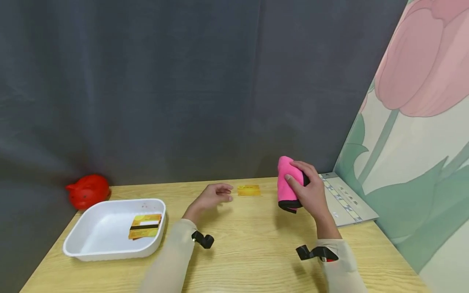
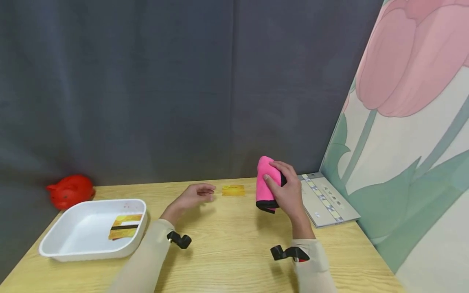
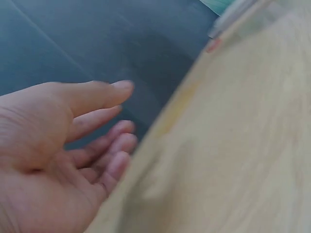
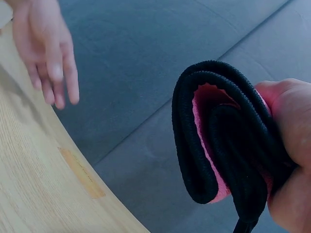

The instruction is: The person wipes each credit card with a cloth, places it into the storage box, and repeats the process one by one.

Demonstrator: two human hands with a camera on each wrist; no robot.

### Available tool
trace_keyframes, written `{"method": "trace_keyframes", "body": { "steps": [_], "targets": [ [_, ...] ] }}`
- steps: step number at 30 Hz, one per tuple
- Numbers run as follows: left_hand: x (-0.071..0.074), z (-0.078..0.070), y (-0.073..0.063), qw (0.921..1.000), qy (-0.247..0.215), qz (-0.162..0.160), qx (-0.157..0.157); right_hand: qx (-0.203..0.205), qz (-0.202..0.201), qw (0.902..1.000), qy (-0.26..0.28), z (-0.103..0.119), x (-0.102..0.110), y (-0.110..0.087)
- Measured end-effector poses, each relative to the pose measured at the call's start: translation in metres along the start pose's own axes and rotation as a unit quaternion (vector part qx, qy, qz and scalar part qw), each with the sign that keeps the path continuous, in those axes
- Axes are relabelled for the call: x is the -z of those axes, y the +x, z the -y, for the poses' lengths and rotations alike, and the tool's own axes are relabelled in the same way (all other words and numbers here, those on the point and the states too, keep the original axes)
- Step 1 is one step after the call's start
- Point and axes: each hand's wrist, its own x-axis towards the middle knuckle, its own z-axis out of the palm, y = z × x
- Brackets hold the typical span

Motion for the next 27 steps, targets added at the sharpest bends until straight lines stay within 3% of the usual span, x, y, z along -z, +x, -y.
{"method": "trace_keyframes", "body": {
  "steps": [3, 7, 13, 18, 27],
  "targets": [
    [-0.008, 0.009, 0.016, 0.9996, -0.018, -0.021, 0.009, -0.001, 0.002, 1.0000, 0.002, 0.000, -0.003, 0.001],
    [-0.013, 0.019, 0.033, 0.9998, -0.011, -0.017, 0.008, -0.002, 0.008, 0.9999, 0.014, 0.001, -0.009, 0.001],
    [-0.012, 0.033, 0.044, 0.9983, 0.027, -0.043, 0.028, -0.002, 0.023, 0.9996, 0.019, 0.003, -0.017, -0.001],
    [-0.012, 0.027, 0.046, 0.9972, 0.053, -0.032, 0.041, 0.000, 0.011, 0.9997, 0.021, 0.004, -0.015, -0.001],
    [-0.013, 0.010, 0.040, 0.9875, 0.141, -0.019, 0.067, 0.002, 0.001, 0.9998, 0.020, 0.006, -0.011, 0.000]
  ]
}}
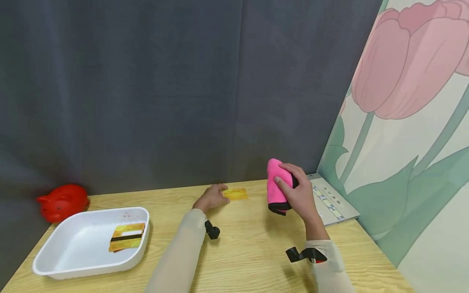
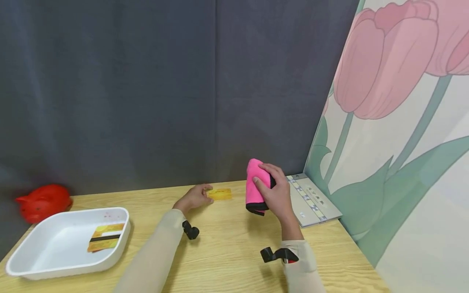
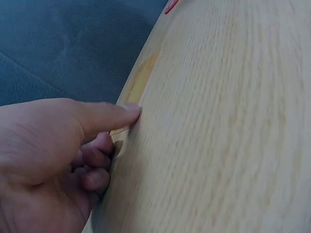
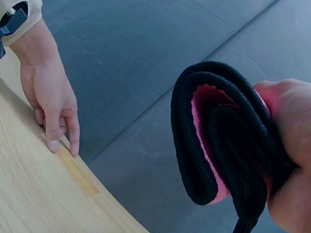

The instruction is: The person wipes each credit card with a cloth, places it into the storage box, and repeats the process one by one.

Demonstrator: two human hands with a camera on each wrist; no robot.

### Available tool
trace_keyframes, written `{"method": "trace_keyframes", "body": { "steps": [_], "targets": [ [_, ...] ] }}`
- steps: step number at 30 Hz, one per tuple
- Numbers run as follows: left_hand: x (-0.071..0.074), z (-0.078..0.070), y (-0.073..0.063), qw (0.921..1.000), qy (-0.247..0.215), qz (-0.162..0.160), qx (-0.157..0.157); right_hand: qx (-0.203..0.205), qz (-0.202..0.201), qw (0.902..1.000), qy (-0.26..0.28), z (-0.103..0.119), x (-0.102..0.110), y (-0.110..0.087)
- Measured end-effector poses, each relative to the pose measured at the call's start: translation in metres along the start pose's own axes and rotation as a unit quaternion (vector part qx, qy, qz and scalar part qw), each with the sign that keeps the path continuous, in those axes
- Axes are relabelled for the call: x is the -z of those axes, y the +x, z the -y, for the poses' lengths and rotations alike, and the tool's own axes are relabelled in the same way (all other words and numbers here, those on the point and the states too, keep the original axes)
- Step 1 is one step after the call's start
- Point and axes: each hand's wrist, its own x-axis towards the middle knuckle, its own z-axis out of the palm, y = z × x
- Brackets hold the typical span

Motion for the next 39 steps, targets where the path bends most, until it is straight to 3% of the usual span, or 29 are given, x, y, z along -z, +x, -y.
{"method": "trace_keyframes", "body": {
  "steps": [6, 14, 20, 29, 34, 39],
  "targets": [
    [0.000, -0.004, 0.000, 0.9994, 0.031, 0.013, -0.002, -0.004, -0.001, 1.0000, 0.003, 0.000, 0.001, 0.000],
    [0.000, -0.007, -0.002, 0.9995, 0.015, 0.025, 0.012, -0.007, 0.002, 1.0000, 0.004, 0.002, 0.003, 0.001],
    [-0.008, -0.006, -0.002, 0.9995, -0.012, 0.021, -0.020, -0.007, 0.007, 1.0000, -0.002, 0.001, 0.008, 0.001],
    [-0.017, 0.006, -0.007, 0.9967, 0.011, -0.023, -0.076, -0.009, 0.010, 0.9999, -0.003, -0.001, 0.009, 0.000],
    [-0.018, 0.015, -0.017, 0.9946, -0.028, -0.033, -0.095, -0.004, 0.015, 0.9999, 0.002, 0.000, 0.007, -0.001],
    [-0.013, 0.020, -0.031, 0.9851, -0.125, -0.037, -0.112, 0.006, 0.016, 0.9998, 0.004, 0.004, 0.006, -0.001]
  ]
}}
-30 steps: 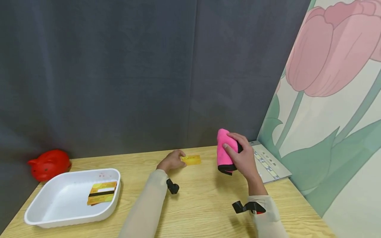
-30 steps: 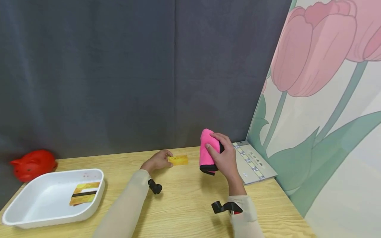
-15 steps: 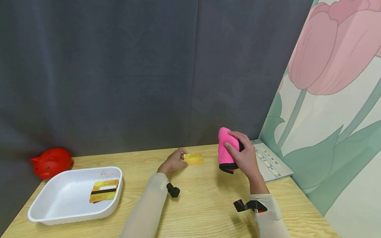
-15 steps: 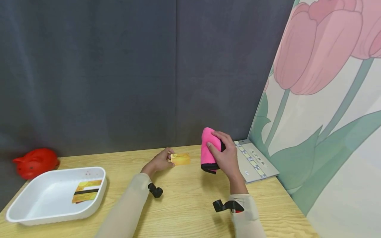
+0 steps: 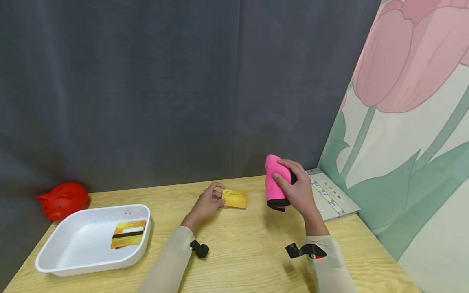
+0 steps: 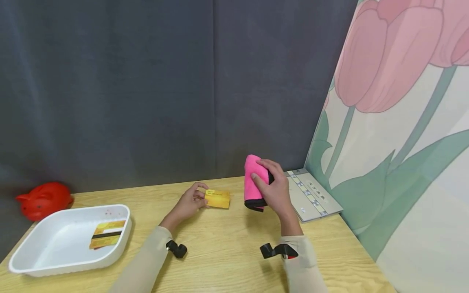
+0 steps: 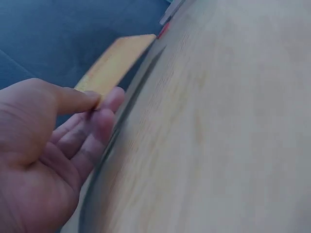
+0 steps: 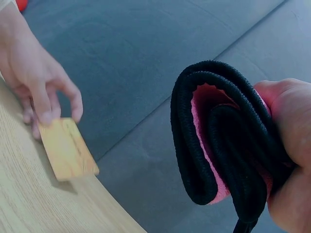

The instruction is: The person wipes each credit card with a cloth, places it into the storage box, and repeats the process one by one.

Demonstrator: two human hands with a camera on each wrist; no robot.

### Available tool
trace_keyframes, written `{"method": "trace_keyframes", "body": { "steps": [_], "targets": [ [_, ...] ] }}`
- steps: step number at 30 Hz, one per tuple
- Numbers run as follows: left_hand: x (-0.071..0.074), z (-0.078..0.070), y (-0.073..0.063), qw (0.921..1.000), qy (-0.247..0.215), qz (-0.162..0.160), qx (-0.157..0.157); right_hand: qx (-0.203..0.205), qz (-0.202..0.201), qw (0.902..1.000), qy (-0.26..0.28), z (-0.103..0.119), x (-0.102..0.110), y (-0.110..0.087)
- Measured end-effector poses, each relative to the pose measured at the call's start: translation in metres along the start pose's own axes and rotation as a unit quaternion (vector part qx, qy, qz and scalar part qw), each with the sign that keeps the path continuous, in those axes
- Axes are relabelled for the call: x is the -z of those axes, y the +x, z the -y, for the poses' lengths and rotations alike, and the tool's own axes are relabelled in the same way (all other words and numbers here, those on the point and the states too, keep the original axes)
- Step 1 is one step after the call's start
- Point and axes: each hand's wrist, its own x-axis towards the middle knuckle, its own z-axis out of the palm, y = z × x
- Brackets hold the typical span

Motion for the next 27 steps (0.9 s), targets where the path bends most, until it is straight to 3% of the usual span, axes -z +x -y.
{"method": "trace_keyframes", "body": {
  "steps": [3, 7, 15, 22, 27],
  "targets": [
    [0.006, -0.006, -0.012, 0.9988, -0.043, -0.023, -0.008, -0.001, 0.003, 1.0000, 0.001, 0.002, -0.002, 0.001],
    [0.015, -0.025, -0.034, 0.9970, -0.052, -0.056, -0.016, -0.003, 0.012, 0.9999, -0.001, 0.002, -0.004, 0.002],
    [0.031, -0.067, -0.067, 0.9936, -0.075, -0.071, -0.047, 0.014, 0.022, 0.9995, -0.016, 0.004, -0.004, -0.003],
    [0.034, -0.076, -0.085, 0.9902, -0.076, -0.108, -0.046, 0.027, 0.032, 0.9989, -0.020, 0.010, -0.002, -0.008],
    [0.031, -0.078, -0.087, 0.9873, -0.082, -0.128, -0.046, 0.054, 0.040, 0.9977, -0.015, 0.012, -0.004, -0.013]
  ]
}}
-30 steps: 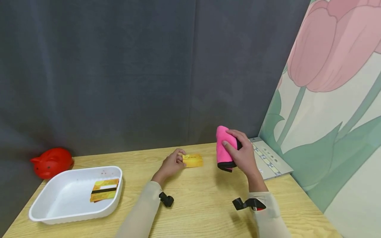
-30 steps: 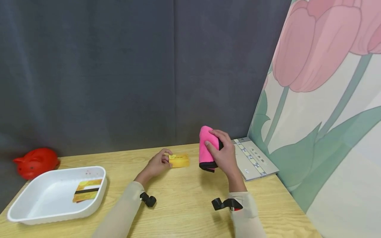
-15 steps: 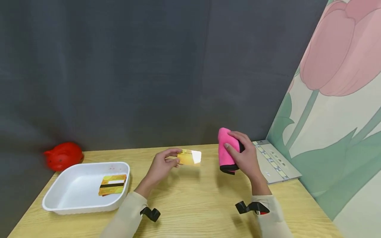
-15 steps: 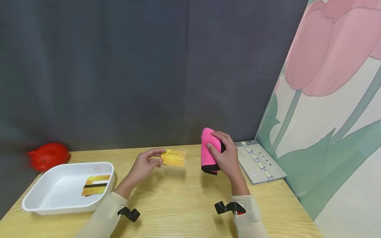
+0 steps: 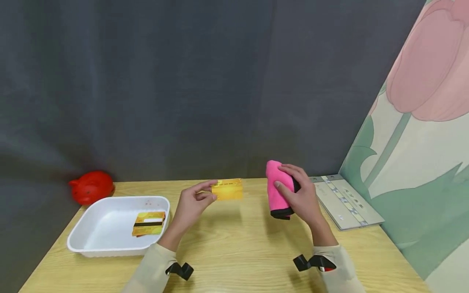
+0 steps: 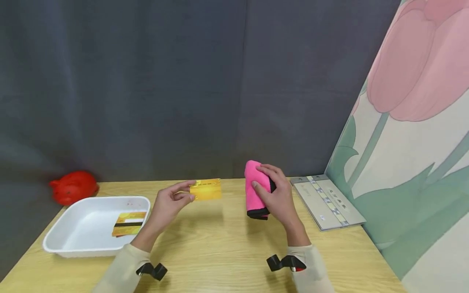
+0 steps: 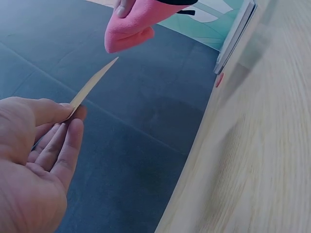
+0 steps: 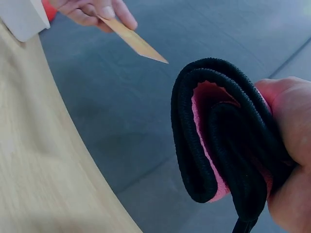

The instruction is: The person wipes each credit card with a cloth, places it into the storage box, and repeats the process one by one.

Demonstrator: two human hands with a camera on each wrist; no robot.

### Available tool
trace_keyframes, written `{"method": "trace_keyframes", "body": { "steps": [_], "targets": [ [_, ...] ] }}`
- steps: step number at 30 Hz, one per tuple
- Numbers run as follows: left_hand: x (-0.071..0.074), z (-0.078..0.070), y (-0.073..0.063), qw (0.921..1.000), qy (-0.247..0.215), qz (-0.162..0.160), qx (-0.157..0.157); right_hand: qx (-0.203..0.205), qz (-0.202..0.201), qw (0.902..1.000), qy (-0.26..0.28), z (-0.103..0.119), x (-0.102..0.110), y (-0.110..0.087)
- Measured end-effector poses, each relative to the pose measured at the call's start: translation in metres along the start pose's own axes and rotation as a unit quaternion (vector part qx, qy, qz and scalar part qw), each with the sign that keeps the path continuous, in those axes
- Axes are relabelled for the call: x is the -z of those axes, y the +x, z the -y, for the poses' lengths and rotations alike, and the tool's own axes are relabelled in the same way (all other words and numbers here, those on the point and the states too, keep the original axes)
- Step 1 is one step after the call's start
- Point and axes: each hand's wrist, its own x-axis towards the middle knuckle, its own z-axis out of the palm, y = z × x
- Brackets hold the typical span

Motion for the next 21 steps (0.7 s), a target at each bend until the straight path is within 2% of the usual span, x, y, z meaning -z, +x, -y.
{"method": "trace_keyframes", "body": {
  "steps": [9, 14, 21],
  "targets": [
    [-0.002, -0.002, 0.004, 0.9999, -0.001, 0.007, -0.016, 0.053, 0.007, 0.9985, 0.014, 0.008, -0.015, -0.007],
    [-0.003, 0.000, 0.001, 0.9999, -0.001, -0.003, -0.016, 0.063, 0.017, 0.9975, 0.028, 0.014, -0.024, -0.009],
    [-0.003, 0.001, 0.000, 0.9998, 0.002, -0.017, -0.004, 0.065, 0.046, 0.9966, 0.019, 0.021, -0.037, -0.012]
  ]
}}
